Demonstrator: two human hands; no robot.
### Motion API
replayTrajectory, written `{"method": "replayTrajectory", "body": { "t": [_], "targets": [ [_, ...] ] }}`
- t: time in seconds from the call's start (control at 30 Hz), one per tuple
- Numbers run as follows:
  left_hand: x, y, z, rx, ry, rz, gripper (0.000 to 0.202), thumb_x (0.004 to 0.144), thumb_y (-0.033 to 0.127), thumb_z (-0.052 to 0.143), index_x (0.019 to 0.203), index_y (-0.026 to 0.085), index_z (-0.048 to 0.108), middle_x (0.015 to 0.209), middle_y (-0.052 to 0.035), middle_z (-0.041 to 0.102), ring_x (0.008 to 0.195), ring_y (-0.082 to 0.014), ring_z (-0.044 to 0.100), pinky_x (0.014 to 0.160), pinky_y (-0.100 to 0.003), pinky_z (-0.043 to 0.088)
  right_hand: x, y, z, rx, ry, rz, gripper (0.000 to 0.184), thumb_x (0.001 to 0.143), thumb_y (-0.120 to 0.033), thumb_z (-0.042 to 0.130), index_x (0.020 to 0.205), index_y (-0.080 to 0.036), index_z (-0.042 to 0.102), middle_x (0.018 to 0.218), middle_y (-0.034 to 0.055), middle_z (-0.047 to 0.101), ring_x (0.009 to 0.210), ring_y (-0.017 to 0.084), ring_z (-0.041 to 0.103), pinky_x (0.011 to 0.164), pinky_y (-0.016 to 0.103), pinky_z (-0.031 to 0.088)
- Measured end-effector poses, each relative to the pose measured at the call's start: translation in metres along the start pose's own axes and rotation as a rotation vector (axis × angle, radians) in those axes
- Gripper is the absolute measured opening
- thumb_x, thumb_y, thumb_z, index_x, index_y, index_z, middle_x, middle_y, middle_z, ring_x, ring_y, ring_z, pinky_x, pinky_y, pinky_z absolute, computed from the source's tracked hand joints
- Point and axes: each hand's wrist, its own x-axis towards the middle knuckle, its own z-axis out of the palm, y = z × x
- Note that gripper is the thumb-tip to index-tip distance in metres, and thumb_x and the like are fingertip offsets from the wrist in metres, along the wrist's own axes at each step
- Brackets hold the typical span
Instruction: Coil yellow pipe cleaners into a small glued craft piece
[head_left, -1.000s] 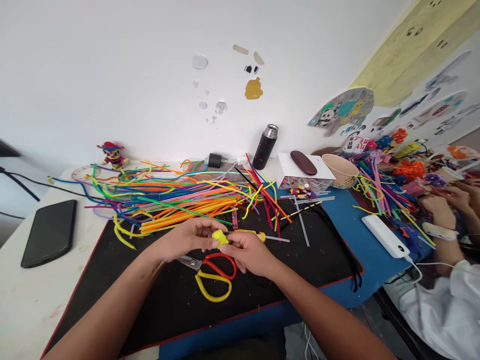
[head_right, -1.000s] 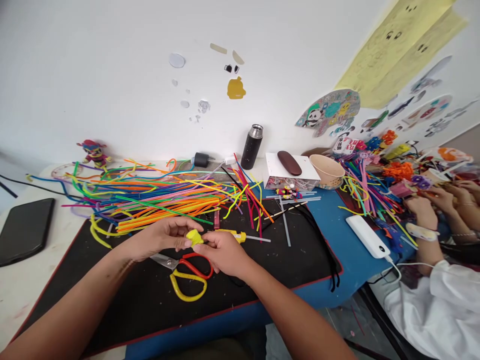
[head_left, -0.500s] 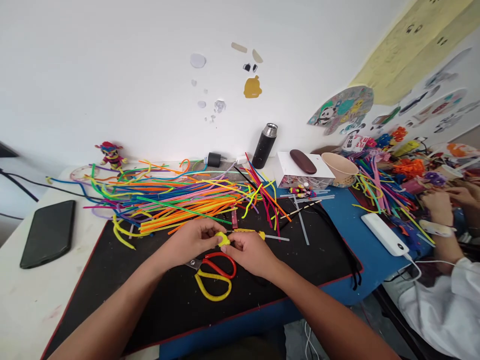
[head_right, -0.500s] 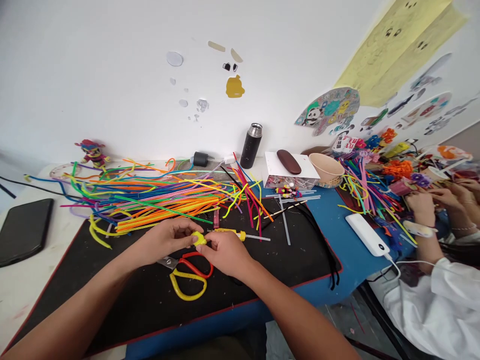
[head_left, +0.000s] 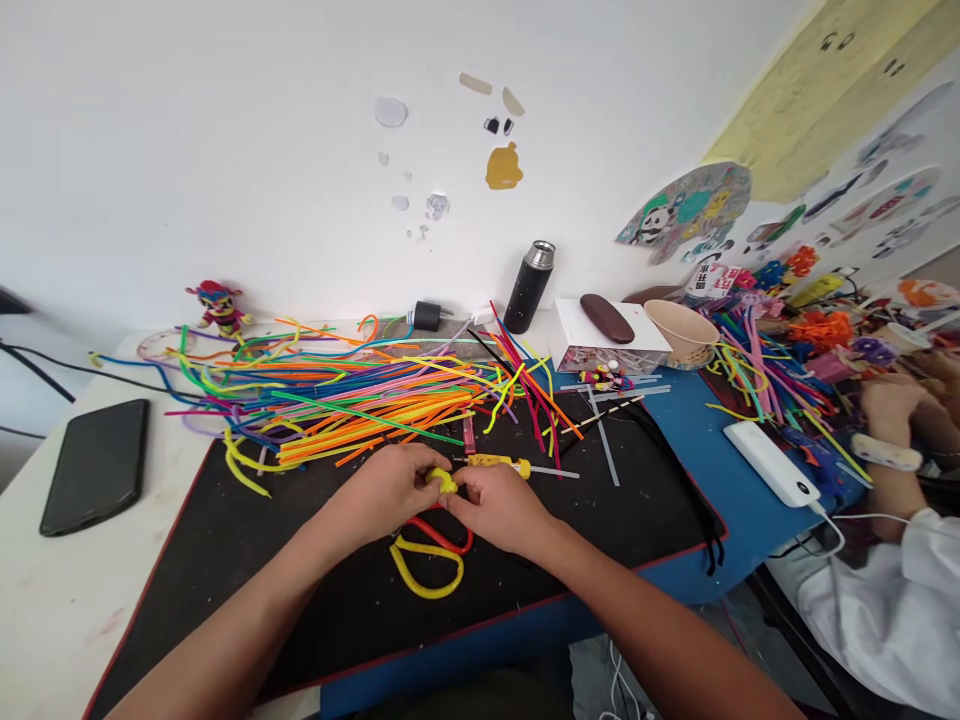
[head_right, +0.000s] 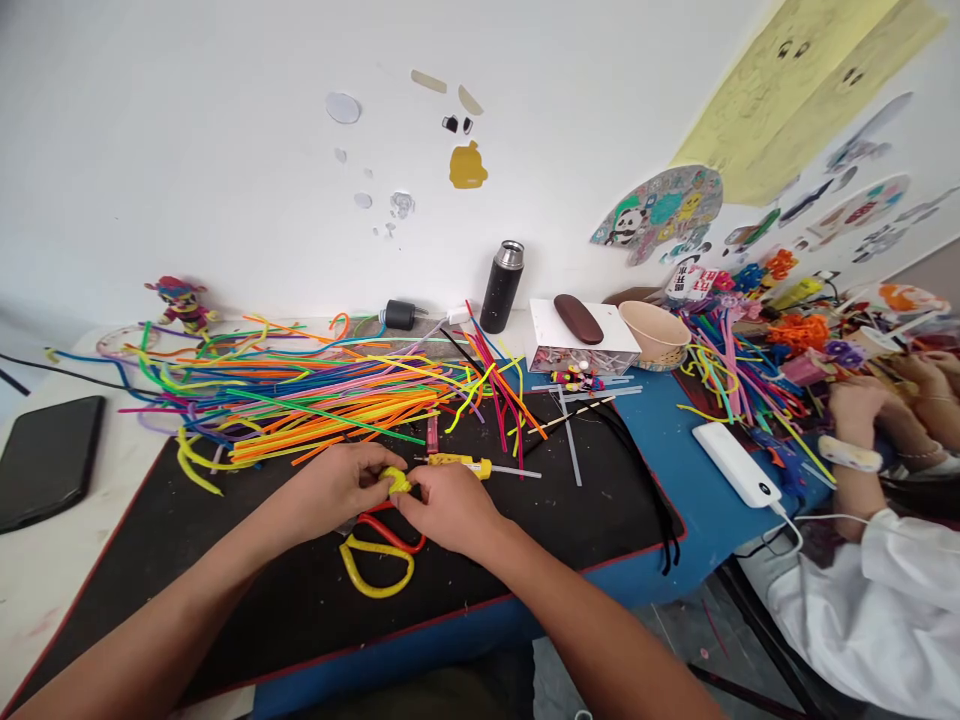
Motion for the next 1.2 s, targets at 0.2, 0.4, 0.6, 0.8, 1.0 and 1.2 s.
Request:
{"method": "replayTrajectory", "body": {
  "t": [0.2,0.4,0.6,0.8,1.0,1.2],
  "targets": [
    [0.002,0.003,0.002,-0.065,0.022,-0.078,0.02,0.076,0.024,0.065,0.088,0.023,0.082,0.08,-0.0018,0.078,0.067,-0.0193,0.067,0.062,-0.026,0.047,-0.001,0.0,0.001,-0.004,-0.014,0.011,0.036,0.093,-0.033,0.07,0.063,-0.02,0.055,0.052,-0.0073,0.04,0.052,0.011,0.037,0.054,0.028,0.018],
    [0.003,-0.002,0.001,-0.334,0.014,-0.104,0.027,0.083,0.04,0.074,0.1,0.021,0.08,0.089,-0.0051,0.08,0.078,-0.0215,0.07,0.073,-0.03,0.055,-0.001,0.006,0.0,0.219,-0.004,0.031,0.027,0.094,-0.034,0.067,0.072,-0.019,0.063,0.053,-0.0082,0.04,0.049,0.01,0.037,0.051,0.026,0.021],
    [0.0,-0.007,-0.025,-0.623,-0.17,-0.084,0.048,0.078,0.044,0.084,0.118,0.02,0.078,0.103,-0.0078,0.08,0.091,-0.0231,0.071,0.086,-0.035,0.056,0.0,0.006,-0.006,0.75,-0.217,0.067,0.04,0.092,-0.058,0.069,0.088,-0.018,0.067,0.044,-0.0105,0.047,0.034,0.009,0.039,0.041,0.023,0.024],
    [-0.001,-0.011,-0.03,-0.742,-0.294,-0.1,0.049,0.075,0.036,0.089,0.12,0.022,0.078,0.109,-0.0083,0.079,0.099,-0.0238,0.072,0.092,-0.036,0.055,-0.001,0.005,-0.003,1.003,-0.329,0.1,0.044,0.084,-0.059,0.079,0.087,-0.017,0.068,0.037,-0.0132,0.041,0.03,0.008,0.038,0.037,0.02,0.022],
    [-0.002,-0.009,-0.024,-0.81,-0.303,-0.039,0.055,0.079,0.032,0.087,0.132,0.026,0.074,0.094,-0.0028,0.073,0.083,-0.0157,0.066,0.078,-0.027,0.053,-0.003,0.003,-0.001,1.173,-0.342,0.117,0.04,0.084,-0.053,0.083,0.085,-0.015,0.07,0.036,-0.0153,0.036,0.027,0.005,0.029,0.034,0.021,0.022],
    [-0.001,-0.01,-0.019,-0.865,-0.295,-0.014,0.037,0.078,0.034,0.089,0.111,0.02,0.078,0.092,-0.0046,0.075,0.079,-0.0165,0.067,0.078,-0.03,0.055,-0.005,0.002,0.0,1.234,-0.355,0.114,0.04,0.088,-0.052,0.081,0.09,-0.012,0.073,0.038,-0.0147,0.035,0.029,0.004,0.026,0.036,0.021,0.02]
  ]
}}
